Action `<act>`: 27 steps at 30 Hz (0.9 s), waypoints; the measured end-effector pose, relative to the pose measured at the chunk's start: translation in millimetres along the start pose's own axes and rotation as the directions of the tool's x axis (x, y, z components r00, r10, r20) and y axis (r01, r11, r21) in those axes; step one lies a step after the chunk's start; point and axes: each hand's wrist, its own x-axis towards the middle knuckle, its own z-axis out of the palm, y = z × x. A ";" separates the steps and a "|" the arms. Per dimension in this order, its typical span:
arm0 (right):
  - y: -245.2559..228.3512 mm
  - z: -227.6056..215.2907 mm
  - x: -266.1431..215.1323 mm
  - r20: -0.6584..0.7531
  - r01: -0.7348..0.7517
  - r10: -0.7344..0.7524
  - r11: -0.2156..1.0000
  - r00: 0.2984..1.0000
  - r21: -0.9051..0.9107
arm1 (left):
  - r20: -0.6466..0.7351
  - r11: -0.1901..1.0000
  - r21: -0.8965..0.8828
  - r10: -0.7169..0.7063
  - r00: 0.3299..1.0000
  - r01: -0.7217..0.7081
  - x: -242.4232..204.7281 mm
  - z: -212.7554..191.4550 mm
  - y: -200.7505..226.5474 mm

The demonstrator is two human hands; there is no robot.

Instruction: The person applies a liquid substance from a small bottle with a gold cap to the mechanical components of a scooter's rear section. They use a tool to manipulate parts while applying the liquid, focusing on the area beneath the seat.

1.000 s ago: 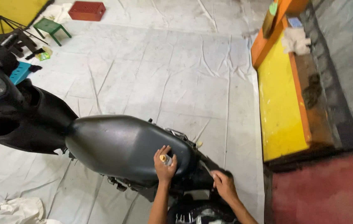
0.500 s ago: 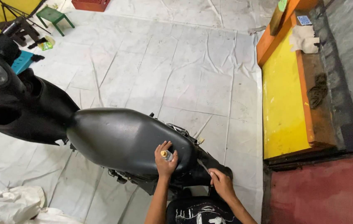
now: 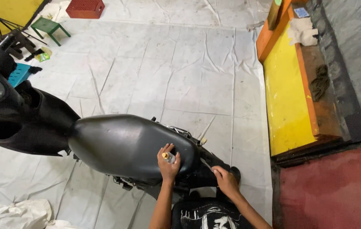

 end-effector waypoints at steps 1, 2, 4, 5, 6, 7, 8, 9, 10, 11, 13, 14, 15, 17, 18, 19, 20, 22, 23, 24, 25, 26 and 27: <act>4.7 -2.5 -9.9 0.001 -0.003 0.003 1.000 1.000 0.005 | 0.004 1.000 0.004 0.001 1.000 -0.001 -8.9 -2.3 1.1; 5.4 -4.1 -8.9 -0.004 -0.024 0.024 0.999 1.000 -0.028 | -0.006 1.000 0.005 0.015 1.000 -0.015 -6.8 -1.7 0.2; 5.6 -4.1 -8.1 -0.011 -0.057 0.056 0.997 0.998 -0.053 | -0.003 1.000 0.009 0.029 1.000 -0.029 -6.1 -1.5 -2.3; 5.4 -2.5 -7.8 -0.001 -0.048 0.048 0.999 0.999 -0.014 | -0.007 1.000 0.013 -0.003 1.000 0.003 -7.6 -1.6 -4.1; 5.6 -4.0 -3.4 0.003 -0.036 0.035 0.999 0.999 0.022 | -0.014 0.999 0.012 -0.033 0.999 0.033 -6.2 2.3 -4.9; 3.1 -4.6 -2.6 -0.002 -0.043 0.043 0.999 0.999 0.026 | -0.005 0.999 0.011 -0.030 1.000 0.030 -7.8 1.6 -5.5; 0.4 -5.1 1.5 0.021 -0.055 0.055 0.998 0.998 -0.021 | 0.016 0.998 0.012 -0.057 0.998 0.057 -7.7 1.8 -7.0; -2.3 -5.4 5.5 0.043 -0.066 0.069 0.995 0.997 -0.068 | 0.037 0.996 0.014 -0.084 0.996 0.084 -7.7 1.9 -8.7; 0.0 -5.4 2.6 0.046 -0.076 0.078 0.995 0.996 -0.063 | 0.046 0.996 0.019 -0.086 0.995 0.085 -9.6 1.7 -9.4; 2.3 -5.6 -0.5 0.035 -0.056 0.056 0.998 0.998 -0.002 | 0.032 0.997 0.017 -0.077 0.997 0.076 -11.5 1.5 -9.8; 1.6 -6.6 -0.9 0.013 -0.029 0.029 0.997 1.000 0.066 | 0.016 0.998 0.014 -0.054 0.998 0.054 -10.3 1.7 -12.5; 0.2 -8.9 0.0 0.055 -0.095 0.092 0.994 0.994 0.048 | 0.023 0.998 0.020 -0.056 0.998 0.055 -10.1 3.1 -14.4; -1.1 -10.7 0.8 0.095 -0.160 0.157 0.987 0.983 0.028 | 0.029 0.998 0.025 -0.058 0.998 0.057 -10.1 4.2 -16.9; 6.2 -6.6 8.9 0.026 -0.068 0.068 0.998 0.997 0.008 | 0.026 0.999 0.032 -0.011 1.000 0.011 -5.8 5.8 -19.5; 10.3 -3.7 12.3 -0.038 0.030 -0.031 0.999 0.999 -0.017 | 0.016 0.998 0.043 0.037 0.999 -0.037 -5.1 5.3 -21.1; 17.7 -1.9 -2.9 -0.030 0.026 -0.026 1.000 0.999 -0.017 | 0.019 0.998 0.047 0.029 0.999 -0.030 -18.6 0.1 -17.8; 19.2 0.0 -0.5 0.007 -0.007 0.007 1.000 1.000 0.008 | 0.033 0.999 0.032 -0.003 0.999 0.002 -14.3 1.4 -17.4; 17.9 -0.5 5.8 0.038 -0.033 0.032 0.999 0.999 0.032 | 0.043 1.000 0.014 -0.028 0.999 0.028 -7.3 4.2 -16.3; 15.8 -2.2 10.1 0.009 -0.060 0.060 0.998 0.998 -0.023 | 0.027 0.999 0.001 -0.042 0.999 0.042 -4.8 6.3 -16.7; 16.3 -2.8 4.3 -0.010 -0.099 0.098 0.992 0.995 -0.081 | 0.018 0.998 -0.006 -0.070 0.997 0.070 -11.9 3.8 -16.3; 13.2 -4.9 4.9 -0.005 -0.102 0.102 0.991 0.995 -0.083 | 0.020 0.997 -0.005 -0.077 0.997 0.077 -11.8 3.0 -14.9; 9.6 -6.7 6.2 -0.018 -0.086 0.085 0.994 0.996 -0.067 | 0.026 0.997 -0.005 -0.078 0.997 0.078 -10.4 2.4 -13.6; 6.0 -8.7 7.4 -0.032 -0.070 0.069 0.996 0.997 -0.050 | 0.032 0.997 -0.005 -0.079 0.996 0.079 -9.1 1.7 -12.1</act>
